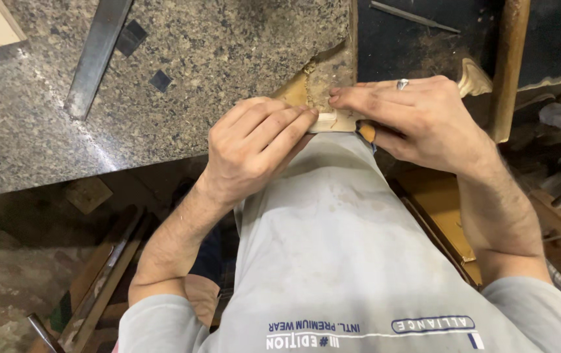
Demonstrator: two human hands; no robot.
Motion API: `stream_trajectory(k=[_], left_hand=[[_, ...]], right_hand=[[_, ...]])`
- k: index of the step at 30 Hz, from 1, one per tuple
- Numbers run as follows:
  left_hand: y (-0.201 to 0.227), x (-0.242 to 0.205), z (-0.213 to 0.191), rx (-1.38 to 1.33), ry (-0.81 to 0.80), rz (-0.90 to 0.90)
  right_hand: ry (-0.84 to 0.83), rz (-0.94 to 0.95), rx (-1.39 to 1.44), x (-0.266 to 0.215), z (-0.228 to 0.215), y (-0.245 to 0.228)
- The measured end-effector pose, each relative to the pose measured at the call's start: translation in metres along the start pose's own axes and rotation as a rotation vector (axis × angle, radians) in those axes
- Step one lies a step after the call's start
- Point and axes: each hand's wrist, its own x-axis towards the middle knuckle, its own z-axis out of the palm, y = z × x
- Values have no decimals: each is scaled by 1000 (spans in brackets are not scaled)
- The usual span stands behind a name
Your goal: The person repeatedly hammers small metal pieces into a larger metal assembly using a hammer and a wooden block. They frequently inspect the fit of the pieces and adjust their position on the workbench throughout the process.
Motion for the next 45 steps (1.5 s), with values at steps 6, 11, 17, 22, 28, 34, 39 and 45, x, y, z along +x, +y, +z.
stream_trajectory(k=[6, 11, 17, 22, 28, 34, 39, 45], left_hand=[[-5, -4, 11, -24, -2, -12], [-12, -3, 25, -6, -6, -46], [-15, -4, 39, 15, 1, -57], [-15, -1, 39, 3, 9, -78], [-9, 0, 25, -37, 13, -107], [-6, -5, 10, 10, 10, -105], [-6, -4, 2, -16, 6, -65], [-8, -1, -3, -20, -15, -9]], right_hand=[[9, 11, -9, 3, 4, 3], [39, -21, -84, 14, 8, 1], [187, -52, -226, 6, 32, 10], [258, -59, -292, -3, 43, 15], [235, -19, -289, -9, 36, 12], [244, -27, -303, -5, 19, 3], [249, -32, -302, -4, 16, -1], [243, -24, -312, -4, 12, -4]])
